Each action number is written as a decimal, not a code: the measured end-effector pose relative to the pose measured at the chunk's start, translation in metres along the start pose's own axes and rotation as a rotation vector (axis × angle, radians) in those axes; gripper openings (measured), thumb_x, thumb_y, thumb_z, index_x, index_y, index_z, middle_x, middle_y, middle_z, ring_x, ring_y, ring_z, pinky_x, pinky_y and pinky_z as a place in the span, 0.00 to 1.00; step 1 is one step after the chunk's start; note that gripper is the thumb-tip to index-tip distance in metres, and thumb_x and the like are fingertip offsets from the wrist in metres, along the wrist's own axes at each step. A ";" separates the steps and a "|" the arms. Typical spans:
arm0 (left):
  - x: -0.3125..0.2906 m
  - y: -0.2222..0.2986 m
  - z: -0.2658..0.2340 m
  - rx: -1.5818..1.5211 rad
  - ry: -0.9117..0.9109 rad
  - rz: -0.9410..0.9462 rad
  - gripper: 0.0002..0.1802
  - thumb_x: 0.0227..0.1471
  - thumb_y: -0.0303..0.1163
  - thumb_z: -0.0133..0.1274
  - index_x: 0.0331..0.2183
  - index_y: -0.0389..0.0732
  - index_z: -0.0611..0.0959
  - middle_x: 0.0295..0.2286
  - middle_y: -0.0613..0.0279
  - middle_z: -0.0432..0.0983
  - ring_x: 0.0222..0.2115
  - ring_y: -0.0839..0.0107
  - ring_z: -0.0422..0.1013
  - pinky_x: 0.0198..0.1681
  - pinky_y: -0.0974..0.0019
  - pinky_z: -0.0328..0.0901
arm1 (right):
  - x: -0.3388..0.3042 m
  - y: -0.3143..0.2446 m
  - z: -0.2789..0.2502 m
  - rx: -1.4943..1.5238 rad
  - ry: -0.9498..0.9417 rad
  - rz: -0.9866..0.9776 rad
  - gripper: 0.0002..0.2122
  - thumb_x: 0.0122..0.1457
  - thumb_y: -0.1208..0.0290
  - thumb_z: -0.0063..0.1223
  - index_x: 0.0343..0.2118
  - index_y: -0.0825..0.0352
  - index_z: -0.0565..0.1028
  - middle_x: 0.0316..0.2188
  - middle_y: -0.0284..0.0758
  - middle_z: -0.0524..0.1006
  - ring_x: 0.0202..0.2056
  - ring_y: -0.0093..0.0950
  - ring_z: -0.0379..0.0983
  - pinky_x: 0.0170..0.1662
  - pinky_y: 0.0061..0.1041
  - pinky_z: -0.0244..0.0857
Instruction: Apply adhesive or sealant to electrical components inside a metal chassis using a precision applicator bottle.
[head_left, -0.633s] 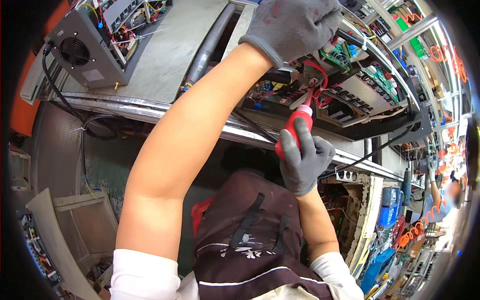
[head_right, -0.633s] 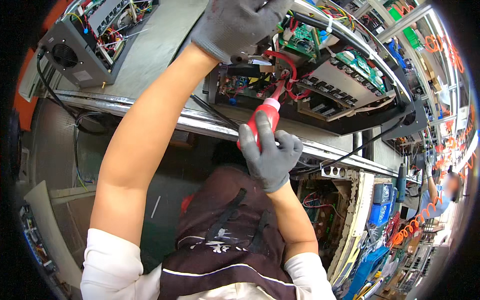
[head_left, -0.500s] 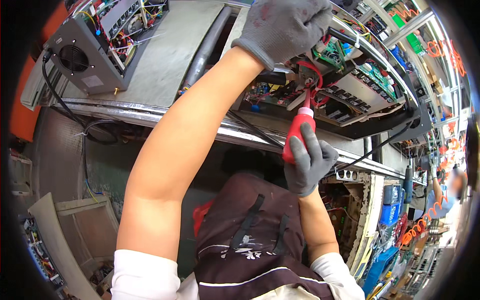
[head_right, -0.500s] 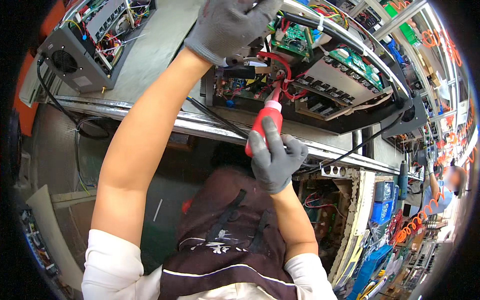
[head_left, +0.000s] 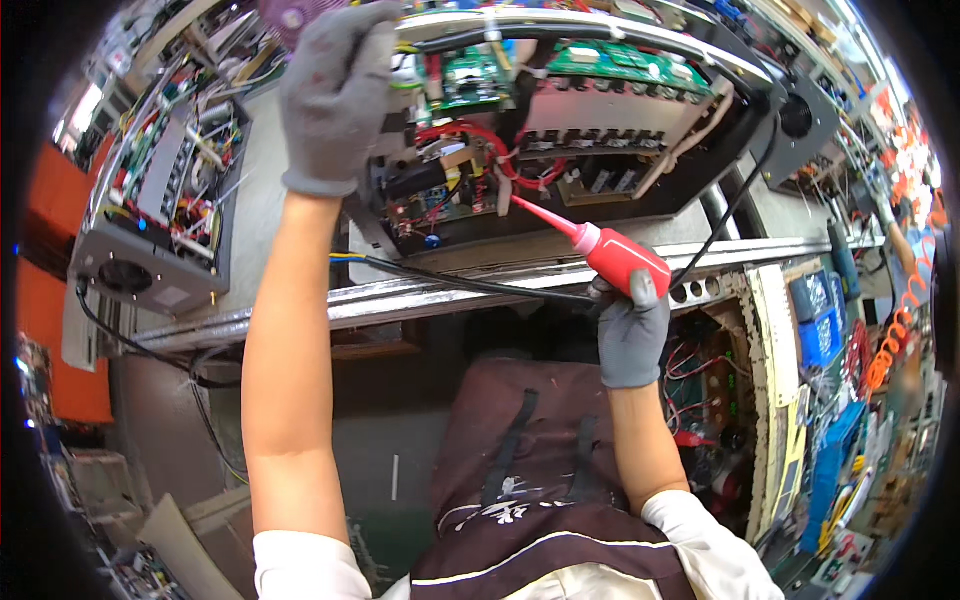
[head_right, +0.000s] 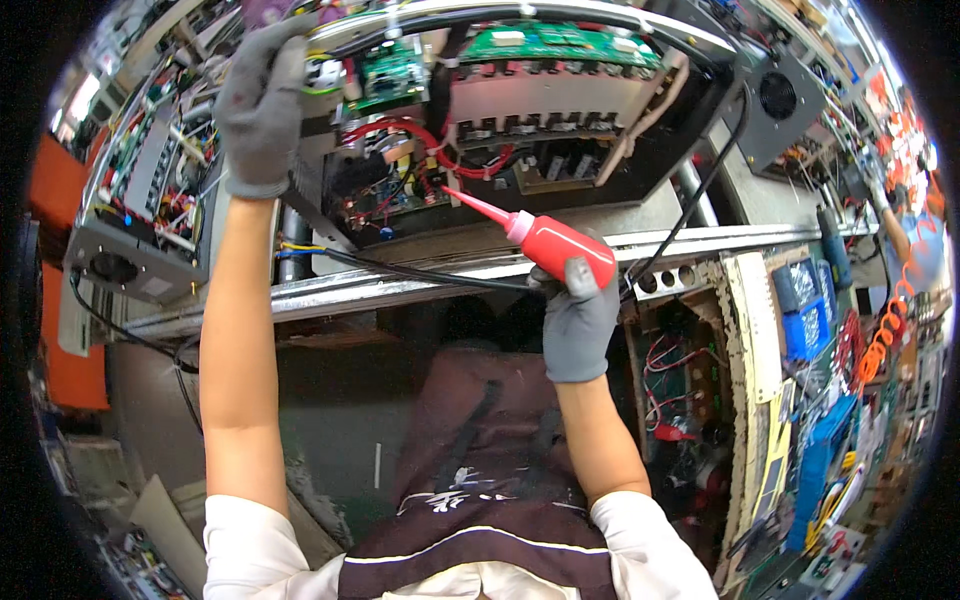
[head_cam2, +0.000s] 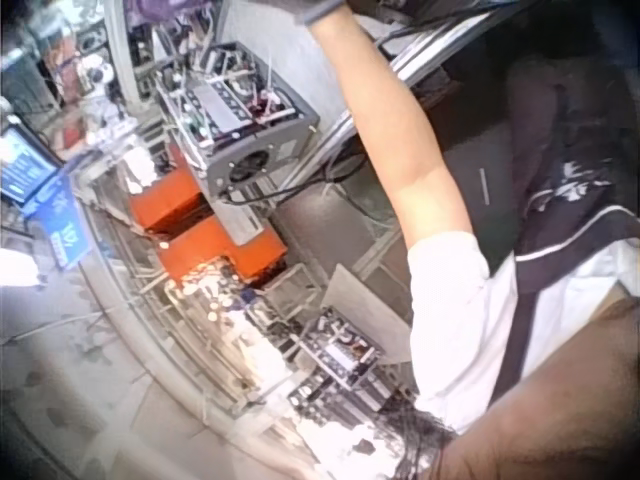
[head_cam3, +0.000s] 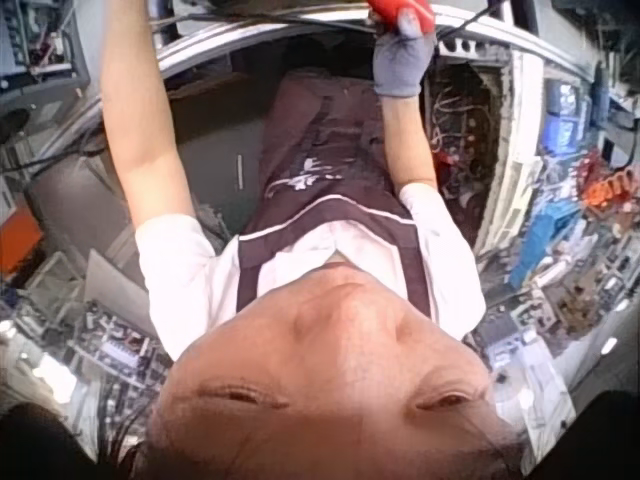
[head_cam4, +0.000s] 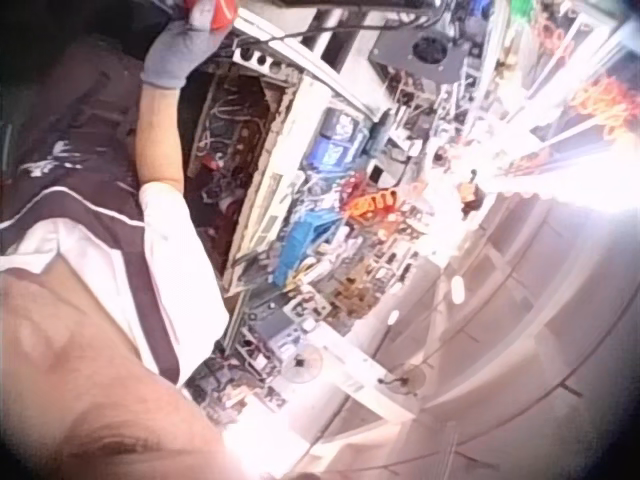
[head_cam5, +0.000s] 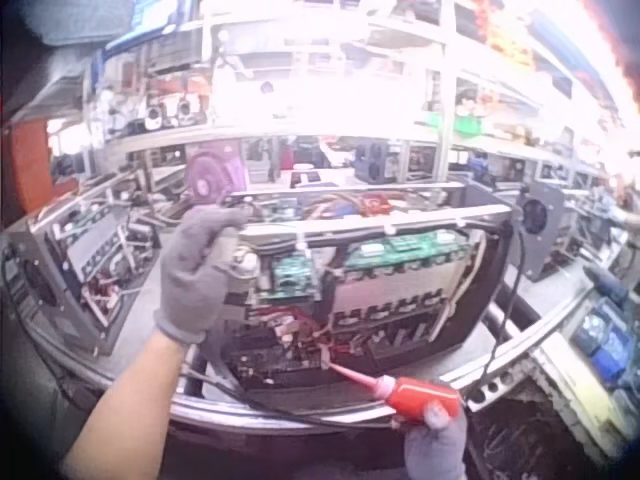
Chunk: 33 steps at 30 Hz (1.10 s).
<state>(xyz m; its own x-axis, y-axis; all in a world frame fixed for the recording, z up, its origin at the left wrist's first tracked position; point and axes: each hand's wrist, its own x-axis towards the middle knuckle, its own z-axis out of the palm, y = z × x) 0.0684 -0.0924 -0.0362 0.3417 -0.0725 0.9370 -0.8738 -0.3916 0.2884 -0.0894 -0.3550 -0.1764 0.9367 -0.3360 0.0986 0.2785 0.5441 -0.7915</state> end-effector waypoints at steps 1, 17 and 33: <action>0.000 0.000 -0.004 -0.009 -0.023 0.013 0.11 0.60 0.29 0.48 0.41 0.37 0.80 0.37 0.64 0.78 0.39 0.78 0.70 0.45 0.74 0.63 | 0.002 0.001 -0.009 0.019 0.019 -0.008 0.23 0.58 0.61 0.54 0.51 0.69 0.65 0.39 0.37 0.75 0.35 0.27 0.74 0.38 0.27 0.70; 0.004 0.018 0.004 0.204 -0.006 -0.209 0.14 0.59 0.32 0.47 0.42 0.34 0.79 0.37 0.60 0.77 0.38 0.74 0.70 0.46 0.69 0.64 | 0.033 0.015 -0.048 -0.329 0.353 -0.365 0.23 0.51 0.72 0.65 0.48 0.69 0.67 0.39 0.38 0.75 0.42 0.24 0.71 0.46 0.27 0.69; 0.003 0.014 0.005 0.257 0.015 -0.227 0.15 0.60 0.32 0.45 0.43 0.32 0.78 0.38 0.58 0.75 0.38 0.71 0.70 0.46 0.68 0.64 | 0.079 0.023 -0.058 -0.632 0.316 -0.355 0.24 0.46 0.68 0.69 0.45 0.67 0.70 0.37 0.39 0.77 0.37 0.28 0.75 0.43 0.26 0.69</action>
<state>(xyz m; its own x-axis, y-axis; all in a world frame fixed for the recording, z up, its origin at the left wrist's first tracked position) 0.0587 -0.1030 -0.0304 0.5107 0.0556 0.8580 -0.6596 -0.6148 0.4324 -0.0213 -0.4133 -0.2214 0.6833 -0.6619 0.3081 0.2869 -0.1445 -0.9470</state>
